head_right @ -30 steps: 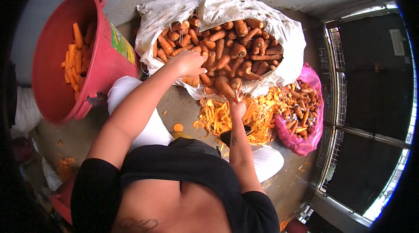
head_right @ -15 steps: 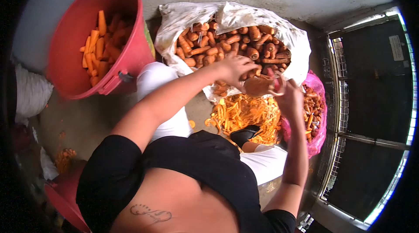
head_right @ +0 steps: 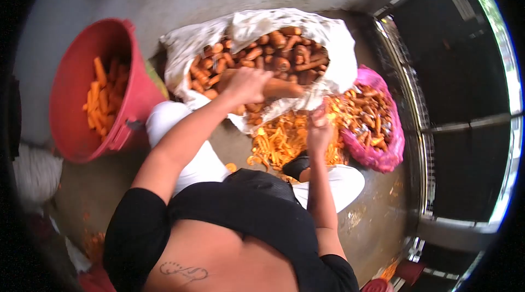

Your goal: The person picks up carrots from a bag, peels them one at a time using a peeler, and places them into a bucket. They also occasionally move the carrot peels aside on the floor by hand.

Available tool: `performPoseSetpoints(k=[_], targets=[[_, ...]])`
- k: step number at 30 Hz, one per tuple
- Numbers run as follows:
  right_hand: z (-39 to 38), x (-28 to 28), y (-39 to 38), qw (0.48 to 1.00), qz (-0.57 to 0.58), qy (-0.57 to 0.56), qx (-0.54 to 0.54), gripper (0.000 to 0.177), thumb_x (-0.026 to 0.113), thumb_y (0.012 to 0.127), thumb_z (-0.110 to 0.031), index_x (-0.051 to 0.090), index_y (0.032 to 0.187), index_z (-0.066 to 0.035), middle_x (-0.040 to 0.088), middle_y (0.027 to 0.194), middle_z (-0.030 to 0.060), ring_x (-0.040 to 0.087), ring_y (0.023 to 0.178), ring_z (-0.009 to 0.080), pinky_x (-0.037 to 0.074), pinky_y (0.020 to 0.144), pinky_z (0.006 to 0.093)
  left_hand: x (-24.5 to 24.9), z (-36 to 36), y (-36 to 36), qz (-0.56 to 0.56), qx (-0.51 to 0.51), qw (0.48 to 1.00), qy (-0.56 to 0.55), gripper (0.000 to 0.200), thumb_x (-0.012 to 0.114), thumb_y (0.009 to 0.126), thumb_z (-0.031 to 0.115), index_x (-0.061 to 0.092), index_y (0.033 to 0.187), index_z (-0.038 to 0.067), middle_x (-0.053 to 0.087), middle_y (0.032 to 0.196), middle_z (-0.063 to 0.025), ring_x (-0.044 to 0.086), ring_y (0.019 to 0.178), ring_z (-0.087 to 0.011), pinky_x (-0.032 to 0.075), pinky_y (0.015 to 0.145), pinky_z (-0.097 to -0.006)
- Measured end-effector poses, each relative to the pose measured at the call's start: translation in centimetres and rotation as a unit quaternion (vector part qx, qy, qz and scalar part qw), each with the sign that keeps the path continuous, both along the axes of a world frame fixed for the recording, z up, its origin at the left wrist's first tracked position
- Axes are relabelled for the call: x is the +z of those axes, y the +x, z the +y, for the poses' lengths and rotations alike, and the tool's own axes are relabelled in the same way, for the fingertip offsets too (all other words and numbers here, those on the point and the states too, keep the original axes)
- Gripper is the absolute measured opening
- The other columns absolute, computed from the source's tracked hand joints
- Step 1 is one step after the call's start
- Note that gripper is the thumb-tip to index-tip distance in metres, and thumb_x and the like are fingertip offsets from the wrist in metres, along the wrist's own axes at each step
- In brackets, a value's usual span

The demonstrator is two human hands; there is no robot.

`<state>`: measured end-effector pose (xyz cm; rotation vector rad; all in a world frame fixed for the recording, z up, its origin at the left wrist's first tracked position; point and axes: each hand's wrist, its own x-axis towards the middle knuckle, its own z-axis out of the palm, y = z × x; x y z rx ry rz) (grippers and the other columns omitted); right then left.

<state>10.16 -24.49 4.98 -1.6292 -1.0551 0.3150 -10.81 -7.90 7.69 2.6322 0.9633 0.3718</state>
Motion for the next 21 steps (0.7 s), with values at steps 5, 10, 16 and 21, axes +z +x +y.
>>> performPoseSetpoints(k=[5,10,16,21], targets=[[-3.9,-2.3,-2.9,0.987,0.096,-0.132,0.009,0.02,0.056,0.091,-0.017,0.06,0.085,0.002,0.053,0.063,-0.001,0.048,0.061,0.0064,0.039,0.053,0.0242,-0.8,0.2,-0.6,0.089,0.04,0.995,-0.001,0.054,0.07,0.064,0.011,0.054,0.115,0.007,0.063,0.093,-0.012,0.061,0.089,-0.0271,0.046,0.08,-0.0383],[-2.5,-1.7,-4.4,0.985,0.12,-0.112,0.047,0.033,0.051,0.094,-0.028,0.059,0.077,0.0,0.047,0.055,-0.0024,0.043,0.048,0.007,0.033,0.045,0.0243,-0.8,-1.0,-1.3,0.032,0.047,0.998,0.022,0.032,0.066,0.063,0.007,0.056,0.094,0.005,0.064,0.084,-0.0144,0.063,0.082,-0.0314,0.046,0.076,-0.0414],[-0.7,-2.8,-4.8,0.992,0.05,-0.107,0.049,0.045,0.048,0.097,-0.035,0.054,0.067,-0.003,0.046,0.053,-0.0012,0.042,0.047,0.0054,0.032,0.044,0.0228,-1.5,-1.2,-1.5,0.068,0.05,0.996,0.029,0.048,0.067,0.061,0.012,0.057,0.108,0.005,0.063,0.085,-0.015,0.062,0.084,-0.0319,0.047,0.078,-0.0406],[-0.4,-0.6,-5.8,0.984,0.046,-0.165,0.052,0.031,0.052,0.09,-0.026,0.057,0.08,0.003,0.046,0.056,0.0077,0.044,0.054,0.0127,0.04,0.053,0.0298,-1.0,-0.9,-2.1,0.049,0.068,0.997,0.003,0.042,0.067,0.061,0.012,0.057,0.101,0.003,0.063,0.084,-0.0168,0.063,0.082,-0.0328,0.048,0.076,-0.0412]])
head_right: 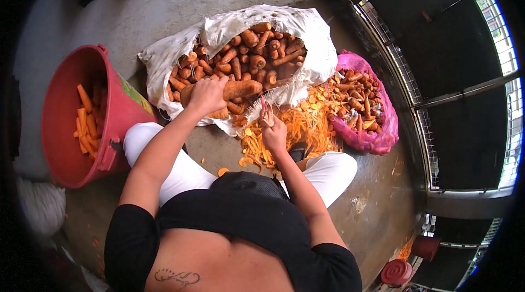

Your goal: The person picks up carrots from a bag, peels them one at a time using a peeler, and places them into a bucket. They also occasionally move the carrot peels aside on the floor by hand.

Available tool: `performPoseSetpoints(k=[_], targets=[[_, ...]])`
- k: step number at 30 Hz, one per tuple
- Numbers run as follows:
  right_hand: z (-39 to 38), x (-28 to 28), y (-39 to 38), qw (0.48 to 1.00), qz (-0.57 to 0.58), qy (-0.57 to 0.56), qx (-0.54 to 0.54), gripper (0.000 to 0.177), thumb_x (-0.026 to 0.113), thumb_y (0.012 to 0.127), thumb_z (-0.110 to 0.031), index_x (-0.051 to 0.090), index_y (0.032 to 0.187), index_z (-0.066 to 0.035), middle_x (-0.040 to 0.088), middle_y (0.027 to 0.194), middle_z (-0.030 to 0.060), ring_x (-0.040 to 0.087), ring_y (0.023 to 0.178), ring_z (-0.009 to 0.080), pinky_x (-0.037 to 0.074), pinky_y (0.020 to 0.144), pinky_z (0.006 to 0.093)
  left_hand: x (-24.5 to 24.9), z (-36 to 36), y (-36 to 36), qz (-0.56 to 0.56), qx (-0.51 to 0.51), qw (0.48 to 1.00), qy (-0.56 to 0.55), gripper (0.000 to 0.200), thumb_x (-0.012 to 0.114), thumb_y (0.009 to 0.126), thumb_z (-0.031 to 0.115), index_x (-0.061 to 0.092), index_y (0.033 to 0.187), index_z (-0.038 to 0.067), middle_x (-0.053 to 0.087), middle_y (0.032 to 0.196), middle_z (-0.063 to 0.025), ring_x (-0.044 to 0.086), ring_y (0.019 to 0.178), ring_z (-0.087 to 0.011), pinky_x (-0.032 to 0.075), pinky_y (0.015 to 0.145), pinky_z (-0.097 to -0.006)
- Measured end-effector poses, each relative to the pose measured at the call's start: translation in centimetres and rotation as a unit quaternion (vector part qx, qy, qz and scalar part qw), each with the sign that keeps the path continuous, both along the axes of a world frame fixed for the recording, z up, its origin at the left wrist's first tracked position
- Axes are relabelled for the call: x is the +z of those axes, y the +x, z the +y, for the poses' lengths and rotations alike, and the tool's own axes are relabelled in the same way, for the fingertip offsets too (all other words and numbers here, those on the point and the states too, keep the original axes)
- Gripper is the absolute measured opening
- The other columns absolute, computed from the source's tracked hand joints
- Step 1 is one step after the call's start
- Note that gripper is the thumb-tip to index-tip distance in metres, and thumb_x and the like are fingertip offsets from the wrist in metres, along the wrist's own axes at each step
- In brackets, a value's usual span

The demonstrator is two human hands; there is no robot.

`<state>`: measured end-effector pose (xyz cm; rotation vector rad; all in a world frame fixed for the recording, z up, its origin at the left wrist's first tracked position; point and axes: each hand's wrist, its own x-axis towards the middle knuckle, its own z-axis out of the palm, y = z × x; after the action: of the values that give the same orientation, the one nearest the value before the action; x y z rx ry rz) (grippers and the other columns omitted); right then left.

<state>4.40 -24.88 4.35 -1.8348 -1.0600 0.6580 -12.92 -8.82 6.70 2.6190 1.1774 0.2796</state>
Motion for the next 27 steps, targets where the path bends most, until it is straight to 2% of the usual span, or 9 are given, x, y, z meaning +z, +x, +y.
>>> performPoseSetpoints(k=[3,6,10,13,15,18,21,22,27], targets=[[0.2,-1.6,0.3,0.999,0.04,0.005,0.011,0.029,0.052,0.09,-0.025,0.058,0.081,0.002,0.046,0.057,0.0084,0.045,0.054,0.0133,0.041,0.053,0.0302,0.2,-0.1,-0.2,0.003,0.006,1.0,-0.006,0.039,0.068,0.061,0.012,0.056,0.097,0.003,0.063,0.084,-0.0176,0.063,0.081,-0.0333,0.048,0.074,-0.0415],[0.3,-0.9,0.1,1.0,0.004,-0.016,0.021,0.028,0.052,0.089,-0.024,0.057,0.081,0.002,0.047,0.057,0.0101,0.045,0.054,0.0138,0.041,0.054,0.0309,0.5,-0.2,-0.4,0.005,0.008,1.0,-0.01,0.038,0.069,0.061,0.013,0.056,0.095,0.003,0.063,0.084,-0.0179,0.063,0.08,-0.0337,0.048,0.073,-0.0415],[0.3,-0.3,0.0,0.998,-0.04,-0.041,0.027,0.029,0.053,0.087,-0.026,0.058,0.082,0.002,0.049,0.059,0.0162,0.051,0.054,0.0222,0.042,0.055,0.0344,0.3,-0.2,-0.4,0.011,0.01,1.0,-0.013,0.037,0.071,0.061,0.013,0.055,0.093,0.003,0.064,0.084,-0.0174,0.063,0.08,-0.0337,0.048,0.073,-0.0413],[0.4,-0.3,0.1,0.996,-0.066,-0.047,0.032,0.031,0.053,0.087,-0.028,0.058,0.082,0.002,0.051,0.061,0.02,0.054,0.056,0.0298,0.043,0.056,0.0368,0.5,-0.4,-0.4,0.002,0.01,1.0,0.004,0.031,0.067,0.06,0.009,0.056,0.089,0.003,0.064,0.079,-0.0176,0.065,0.076,-0.0319,0.048,0.077,-0.0399],[0.4,-0.9,0.4,0.996,-0.075,-0.042,0.029,0.032,0.053,0.086,-0.029,0.059,0.082,0.002,0.052,0.063,0.0214,0.055,0.058,0.0341,0.043,0.057,0.0382,0.6,-0.5,-0.4,0.012,0.01,1.0,0.011,0.036,0.069,0.061,0.012,0.055,0.093,0.004,0.064,0.082,-0.0167,0.063,0.078,-0.0326,0.048,0.074,-0.0404],[0.5,-1.4,0.5,0.996,-0.083,-0.019,0.023,0.034,0.052,0.088,-0.029,0.057,0.077,0.003,0.05,0.059,0.0189,0.051,0.054,0.0287,0.042,0.055,0.037,0.4,-0.6,-0.4,0.009,0.008,0.999,0.035,0.04,0.07,0.062,0.014,0.055,0.097,0.004,0.063,0.084,-0.0154,0.062,0.079,-0.0321,0.048,0.073,-0.0401],[1.1,-0.9,0.8,0.999,0.01,-0.042,0.021,0.041,0.052,0.09,-0.032,0.054,0.071,0.005,0.046,0.053,0.0127,0.045,0.05,0.0199,0.038,0.051,0.0348,-0.2,-0.8,-0.6,-0.031,0.01,0.996,0.086,0.042,0.068,0.061,0.013,0.055,0.1,0.005,0.061,0.085,-0.014,0.061,0.078,-0.0311,0.047,0.074,-0.0392],[1.2,-0.2,0.5,0.997,0.057,-0.044,0.018,0.049,0.052,0.092,-0.036,0.051,0.066,0.005,0.043,0.051,0.0053,0.04,0.049,0.0127,0.034,0.047,0.0312,-0.3,-0.9,-0.7,-0.048,0.011,0.993,0.106,0.042,0.067,0.061,0.013,0.055,0.101,0.005,0.061,0.085,-0.0135,0.061,0.078,-0.0308,0.047,0.075,-0.0389],[1.8,1.6,0.0,0.993,0.104,-0.059,0.018,0.051,0.051,0.094,-0.039,0.055,0.063,0.0,0.046,0.052,0.0011,0.041,0.048,0.0095,0.033,0.046,0.0281,-0.6,-0.8,-0.3,-0.046,0.031,0.993,0.109,0.044,0.066,0.061,0.013,0.055,0.103,0.007,0.06,0.089,-0.0116,0.06,0.08,-0.0306,0.046,0.079,-0.0385]])
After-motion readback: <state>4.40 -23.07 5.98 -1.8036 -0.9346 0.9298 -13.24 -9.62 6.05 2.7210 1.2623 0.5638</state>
